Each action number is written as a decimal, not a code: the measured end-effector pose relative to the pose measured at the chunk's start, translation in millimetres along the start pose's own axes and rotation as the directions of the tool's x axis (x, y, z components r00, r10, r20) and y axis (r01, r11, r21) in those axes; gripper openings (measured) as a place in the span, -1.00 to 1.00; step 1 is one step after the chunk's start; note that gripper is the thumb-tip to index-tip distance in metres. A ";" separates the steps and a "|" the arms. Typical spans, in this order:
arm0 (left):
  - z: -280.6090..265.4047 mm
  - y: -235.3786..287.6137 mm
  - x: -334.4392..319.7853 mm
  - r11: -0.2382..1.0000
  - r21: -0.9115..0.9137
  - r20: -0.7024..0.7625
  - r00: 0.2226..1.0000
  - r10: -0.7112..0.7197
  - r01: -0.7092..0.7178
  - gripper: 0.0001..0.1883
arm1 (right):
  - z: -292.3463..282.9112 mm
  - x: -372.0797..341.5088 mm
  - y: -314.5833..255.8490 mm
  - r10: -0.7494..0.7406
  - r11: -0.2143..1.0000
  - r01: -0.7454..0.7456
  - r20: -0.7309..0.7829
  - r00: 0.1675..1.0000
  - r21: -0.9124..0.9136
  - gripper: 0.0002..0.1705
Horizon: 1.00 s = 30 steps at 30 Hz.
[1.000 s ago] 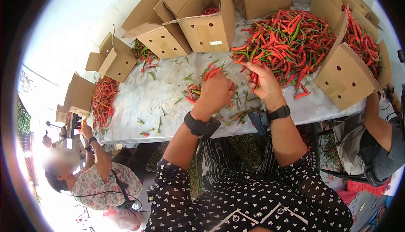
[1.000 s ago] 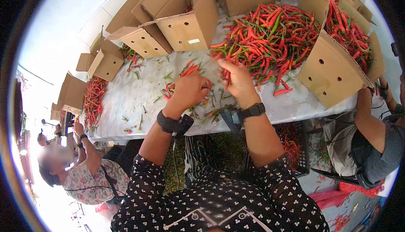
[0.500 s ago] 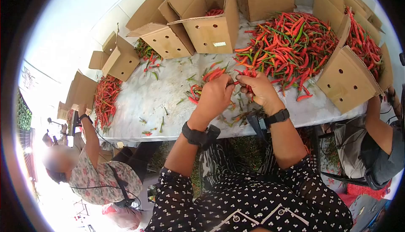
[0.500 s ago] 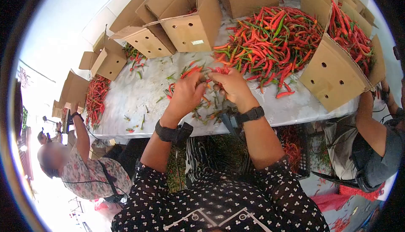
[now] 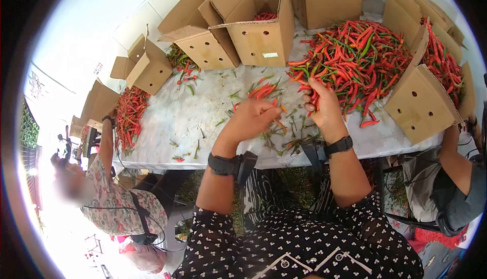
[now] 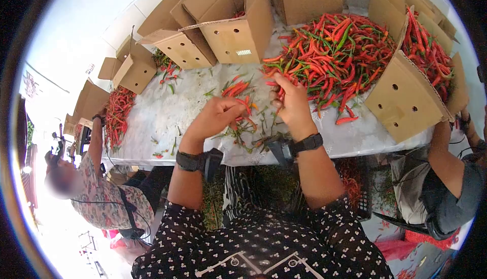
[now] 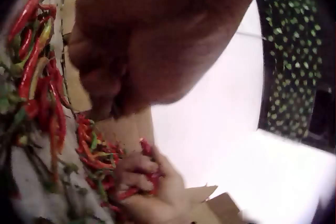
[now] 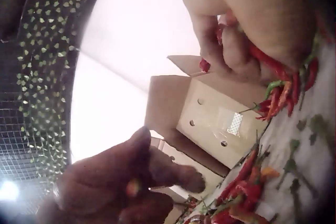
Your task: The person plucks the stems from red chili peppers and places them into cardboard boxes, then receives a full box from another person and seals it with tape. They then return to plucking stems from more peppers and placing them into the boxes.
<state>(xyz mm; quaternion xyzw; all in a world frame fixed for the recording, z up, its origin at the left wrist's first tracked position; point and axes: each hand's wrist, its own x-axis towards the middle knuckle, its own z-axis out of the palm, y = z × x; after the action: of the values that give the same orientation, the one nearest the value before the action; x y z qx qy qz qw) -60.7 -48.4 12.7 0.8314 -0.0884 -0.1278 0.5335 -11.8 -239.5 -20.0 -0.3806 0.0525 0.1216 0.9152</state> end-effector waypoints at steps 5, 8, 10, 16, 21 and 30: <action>-18.3 -15.1 53.7 0.698 0.690 -0.175 0.892 0.417 -0.191 -0.75 | -1.3 1.0 7.2 0.048 0.999 -0.048 0.013 0.999 0.001 -0.87; -16.6 -25.1 88.5 0.591 0.797 -0.141 0.914 0.380 -0.122 -0.74 | -4.7 3.2 7.2 0.071 0.997 -0.071 0.019 0.997 -0.002 -0.88; -12.4 -25.9 98.6 0.516 0.850 -0.108 0.923 0.370 -0.108 -0.74 | -8.1 6.2 8.2 0.075 0.997 -0.075 0.017 0.997 -0.001 -0.89; -14.0 -30.4 112.8 0.560 0.821 -0.075 0.951 0.301 -0.113 -0.77 | -3.9 3.8 6.5 0.098 0.991 -0.099 -0.014 0.995 -0.093 -0.89; -24.8 0.1 80.1 0.983 -0.180 -0.109 0.994 0.028 -0.048 -0.83 | 0.1 3.6 8.3 0.111 0.980 -0.102 0.042 0.993 -0.170 -0.88; -2.0 12.4 40.2 0.980 -0.200 -0.066 0.998 0.005 -0.019 -0.83 | 14.8 -12.9 9.4 0.096 0.872 0.002 0.175 0.980 -0.490 -0.91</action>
<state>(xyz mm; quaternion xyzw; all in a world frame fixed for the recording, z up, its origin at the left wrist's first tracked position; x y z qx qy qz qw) -22.0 -63.1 20.0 0.7765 -0.0627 -0.1059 0.6180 -26.7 -224.9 -13.5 -0.5838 -0.0598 0.1897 0.7872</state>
